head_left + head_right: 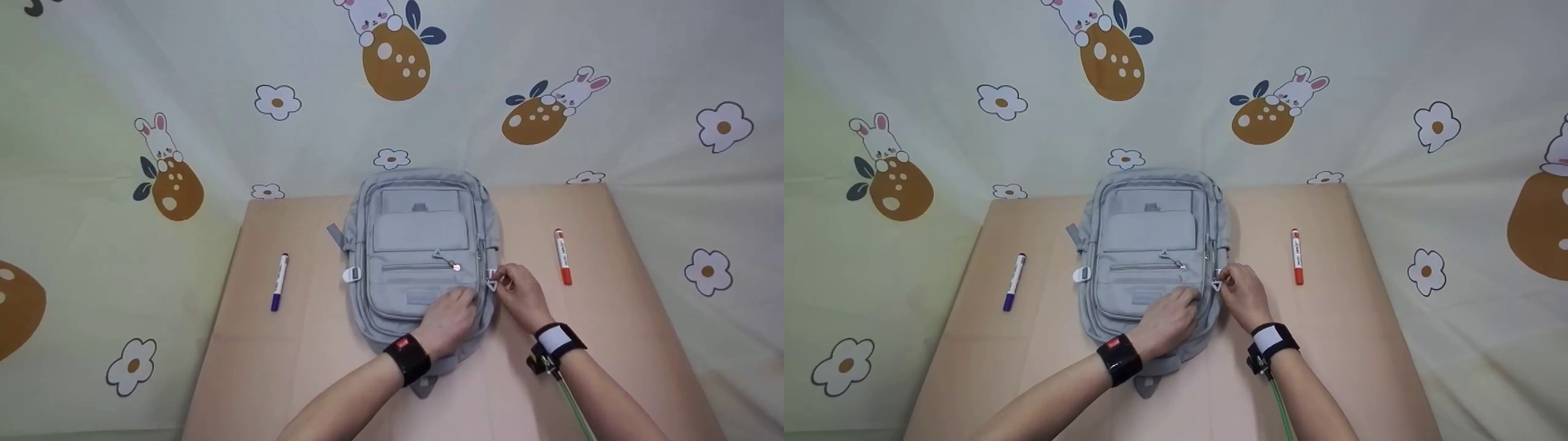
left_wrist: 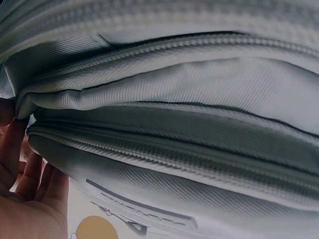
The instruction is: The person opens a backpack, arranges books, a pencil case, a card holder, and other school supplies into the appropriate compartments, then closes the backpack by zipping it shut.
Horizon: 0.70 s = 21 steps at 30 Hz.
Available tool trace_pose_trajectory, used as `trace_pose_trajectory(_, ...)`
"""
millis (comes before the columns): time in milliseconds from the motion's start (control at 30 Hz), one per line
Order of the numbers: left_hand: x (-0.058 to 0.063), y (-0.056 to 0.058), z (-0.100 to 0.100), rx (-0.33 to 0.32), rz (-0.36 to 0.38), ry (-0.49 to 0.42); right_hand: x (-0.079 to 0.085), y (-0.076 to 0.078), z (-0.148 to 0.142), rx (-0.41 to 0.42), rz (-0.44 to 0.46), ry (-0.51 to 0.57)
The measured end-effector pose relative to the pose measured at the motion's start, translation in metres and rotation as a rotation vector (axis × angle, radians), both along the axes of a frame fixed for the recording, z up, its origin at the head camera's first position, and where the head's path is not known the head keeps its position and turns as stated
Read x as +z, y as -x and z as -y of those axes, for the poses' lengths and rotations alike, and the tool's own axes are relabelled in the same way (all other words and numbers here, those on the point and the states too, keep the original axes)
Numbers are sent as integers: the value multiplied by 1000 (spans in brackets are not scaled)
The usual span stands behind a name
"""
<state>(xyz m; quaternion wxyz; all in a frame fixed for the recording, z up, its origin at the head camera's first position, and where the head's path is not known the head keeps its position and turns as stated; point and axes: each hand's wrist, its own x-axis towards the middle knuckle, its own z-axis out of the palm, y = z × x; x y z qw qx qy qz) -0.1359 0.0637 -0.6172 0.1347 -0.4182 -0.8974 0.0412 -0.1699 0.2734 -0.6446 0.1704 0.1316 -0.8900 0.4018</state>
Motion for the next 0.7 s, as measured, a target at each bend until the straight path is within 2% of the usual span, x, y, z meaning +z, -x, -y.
trace_pose_trajectory(167,0,0,-1,11,-2,-3,-1,2,-3,28,-60,-54)
trace_pose_trajectory(433,0,1,-1,-7,-23,-21,3,8,-6,43,-14,-64)
trace_pose_trajectory(700,1,0,-1,10,30,-44,8,22,-10,73,-36,-78)
